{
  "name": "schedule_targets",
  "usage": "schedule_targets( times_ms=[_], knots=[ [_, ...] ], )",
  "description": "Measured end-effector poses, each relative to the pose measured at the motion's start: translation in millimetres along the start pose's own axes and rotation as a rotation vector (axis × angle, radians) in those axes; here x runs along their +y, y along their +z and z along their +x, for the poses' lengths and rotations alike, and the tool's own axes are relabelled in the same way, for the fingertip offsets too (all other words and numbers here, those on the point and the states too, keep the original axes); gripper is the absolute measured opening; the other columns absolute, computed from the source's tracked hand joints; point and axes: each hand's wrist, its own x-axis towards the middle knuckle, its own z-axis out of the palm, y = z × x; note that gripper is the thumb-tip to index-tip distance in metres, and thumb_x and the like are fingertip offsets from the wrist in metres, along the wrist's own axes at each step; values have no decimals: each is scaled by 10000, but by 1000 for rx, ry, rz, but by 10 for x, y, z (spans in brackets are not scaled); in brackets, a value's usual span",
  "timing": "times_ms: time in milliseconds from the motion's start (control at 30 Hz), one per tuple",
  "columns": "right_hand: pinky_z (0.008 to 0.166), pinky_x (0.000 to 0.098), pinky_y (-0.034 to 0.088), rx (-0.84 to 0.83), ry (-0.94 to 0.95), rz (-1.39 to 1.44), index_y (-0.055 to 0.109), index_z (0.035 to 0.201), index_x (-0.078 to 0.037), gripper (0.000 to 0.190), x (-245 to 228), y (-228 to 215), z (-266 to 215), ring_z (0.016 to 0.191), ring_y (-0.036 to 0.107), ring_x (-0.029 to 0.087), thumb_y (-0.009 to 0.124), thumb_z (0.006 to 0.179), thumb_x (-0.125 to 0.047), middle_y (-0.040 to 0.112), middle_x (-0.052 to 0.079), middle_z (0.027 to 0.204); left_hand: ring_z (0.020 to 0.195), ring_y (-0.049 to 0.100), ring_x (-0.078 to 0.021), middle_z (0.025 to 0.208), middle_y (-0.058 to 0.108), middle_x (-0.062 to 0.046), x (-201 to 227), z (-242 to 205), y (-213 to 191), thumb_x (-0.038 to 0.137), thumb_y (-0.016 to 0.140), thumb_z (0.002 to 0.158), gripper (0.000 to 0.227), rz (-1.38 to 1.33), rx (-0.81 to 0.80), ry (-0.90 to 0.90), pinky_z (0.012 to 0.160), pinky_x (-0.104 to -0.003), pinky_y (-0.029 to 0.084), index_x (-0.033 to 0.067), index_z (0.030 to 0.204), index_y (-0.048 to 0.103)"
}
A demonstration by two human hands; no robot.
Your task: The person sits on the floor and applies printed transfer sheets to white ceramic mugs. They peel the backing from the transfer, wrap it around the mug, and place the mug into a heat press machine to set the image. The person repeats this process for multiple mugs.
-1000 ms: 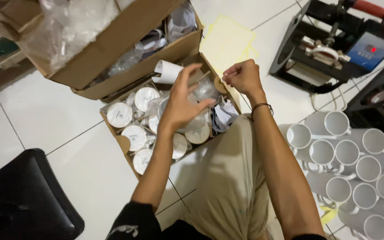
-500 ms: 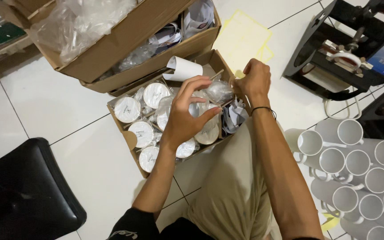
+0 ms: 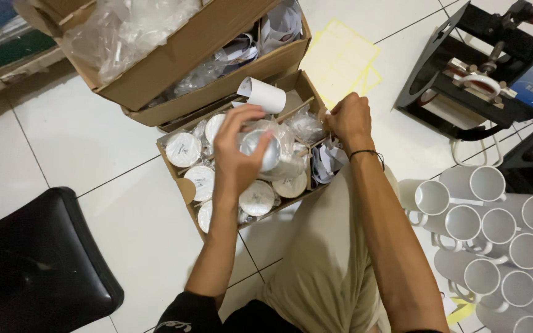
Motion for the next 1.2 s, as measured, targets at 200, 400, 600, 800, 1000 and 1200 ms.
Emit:
schedule_targets(
  times_ms=[200, 400, 600, 800, 1000, 1200],
  knots=[
    [799, 560, 605, 106, -96, 180, 760, 1076, 34, 302, -250, -278, -305, 936, 727, 452, 842, 822, -107, 741, 240, 986, 1001, 687, -239, 1091, 691, -64, -198, -28, -363, 88, 747, 911, 168, 186, 300, 3, 828, -347, 559, 112, 1070, 700],
    [565, 378, 590, 166, -441, 629, 783, 1035, -20, 145, -558, -211, -1094, 701, 734, 340, 791, 926, -115, 748, 188, 849, 1042, 715, -340, 1135, 727, -124, -494, -257, -427, 233, 800, 918, 268, 184, 193, -192, 860, -427, 577, 106, 1137, 714],
    [653, 437, 618, 9, -410, 642, 680, 1199, 45, 448, -709, -378, -1443, 863, 743, 418, 820, 900, -258, 733, 266, 1041, 1294, 558, -410, 1372, 598, -270, -557, -392, -348, 260, 721, 948, 520, -62, 7, -255, 1021, -482, 518, 3, 1380, 588],
    [1041, 517, 499, -279, 113, 448, 724, 1205, -84, 640, -574, -68, -1575, 1145, 682, 387, 519, 979, -647, 753, 197, 1112, 1091, 675, -296, 1206, 681, -220, -894, -519, -364, 296, 877, 839, 550, -83, 25, -480, 945, -372, 582, 26, 1272, 672],
    [883, 430, 549, 32, -323, 715, 811, 983, -119, 102, -278, 364, -1349, 906, 729, 339, 741, 924, -163, 771, 146, 916, 1385, 504, -388, 1432, 579, -245, -620, -530, -272, 328, 1037, 515, 1121, 52, -276, -482, 1182, -514, 378, 25, 1458, 511],
    [831, 407, 535, -355, -10, 784, 719, 1061, -122, 330, -303, 411, -1407, 858, 676, 239, 711, 756, -249, 701, 87, 806, 1113, 682, -404, 1038, 745, -213, -1204, -556, -260, 324, 980, 586, 659, 237, -184, -355, 936, -526, 525, 17, 1120, 745]
  ],
)
